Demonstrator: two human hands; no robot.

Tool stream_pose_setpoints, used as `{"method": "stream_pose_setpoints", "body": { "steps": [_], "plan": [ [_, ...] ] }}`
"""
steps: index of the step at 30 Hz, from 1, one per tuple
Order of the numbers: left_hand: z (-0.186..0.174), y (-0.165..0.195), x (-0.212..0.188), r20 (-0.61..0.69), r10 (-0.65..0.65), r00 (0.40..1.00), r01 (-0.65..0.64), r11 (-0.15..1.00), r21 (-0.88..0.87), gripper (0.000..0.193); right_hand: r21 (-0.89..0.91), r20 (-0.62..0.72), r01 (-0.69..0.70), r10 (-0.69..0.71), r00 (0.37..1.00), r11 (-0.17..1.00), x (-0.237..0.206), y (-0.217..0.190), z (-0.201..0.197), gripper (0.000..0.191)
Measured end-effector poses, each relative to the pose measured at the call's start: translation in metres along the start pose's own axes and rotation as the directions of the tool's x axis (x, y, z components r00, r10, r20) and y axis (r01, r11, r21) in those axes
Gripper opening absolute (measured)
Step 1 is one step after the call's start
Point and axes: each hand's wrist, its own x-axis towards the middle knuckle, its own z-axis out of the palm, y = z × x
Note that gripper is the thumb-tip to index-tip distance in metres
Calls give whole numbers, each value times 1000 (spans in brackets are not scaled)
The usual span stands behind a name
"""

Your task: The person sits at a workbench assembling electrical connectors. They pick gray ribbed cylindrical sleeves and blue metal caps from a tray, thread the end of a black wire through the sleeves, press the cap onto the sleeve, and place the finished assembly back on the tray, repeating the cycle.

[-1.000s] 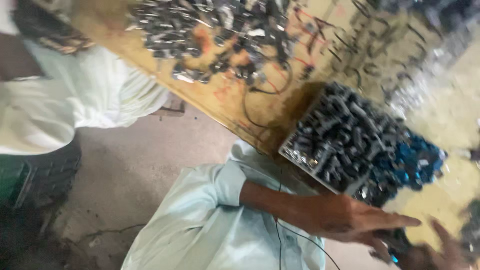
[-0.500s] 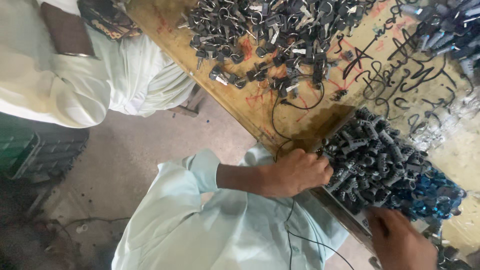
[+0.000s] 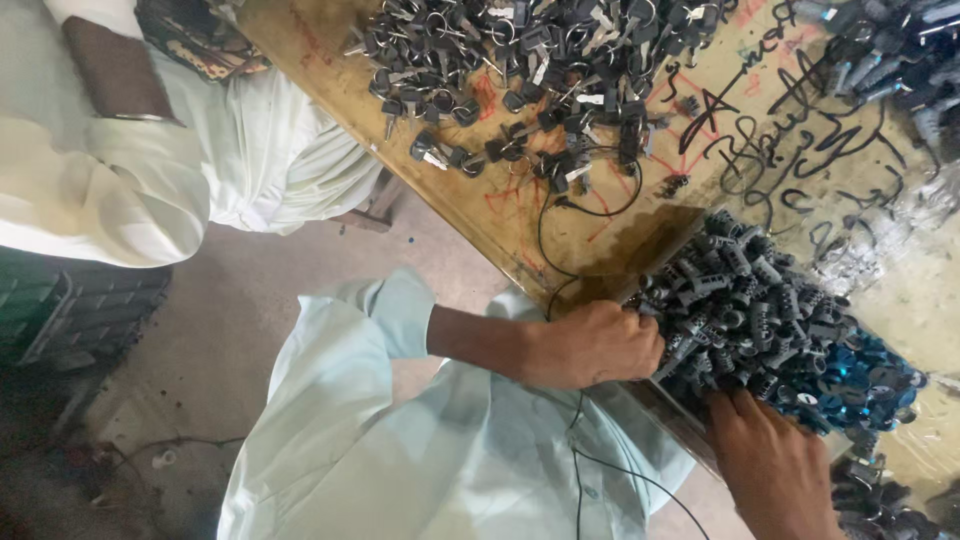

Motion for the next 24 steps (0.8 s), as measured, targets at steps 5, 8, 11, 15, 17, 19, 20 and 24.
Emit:
{"method": "stream_pose_setpoints", "body": {
  "steps": [5,8,11,15,17,19,20,24],
  "plan": [
    [-8,0,-4,-58,-70,996,67,996,-59,11,14,-76,23,-22,997,1000,-1,-1,-1,29],
    [-12,7,-4,-77,-155,985,142,979,-149,11,-1,-82,-59,58,995,998,-7,-4,-1,26],
    [-13,9,-7,-66,-202,977,171,932,-319,16,51,-63,-208,211,976,977,-14,-8,-4,28],
    [-12,5,-13,36,-199,979,188,830,-525,22,310,-190,-288,356,915,906,-17,-20,-8,20],
    [-13,2,-17,-34,-218,975,161,810,-564,32,507,-235,-266,429,872,820,-19,-26,-11,12],
    [-16,0,-21,-84,-226,971,137,802,-581,41,654,-253,-213,475,843,726,-19,-30,-14,9],
    [-19,0,-24,-98,-226,969,129,805,-579,43,666,-279,-181,467,839,723,-20,-31,-15,10],
    [-32,-1,-29,-118,-301,946,168,771,-615,37,721,-273,-172,503,820,672,-23,-29,-12,11]
  ]
}}
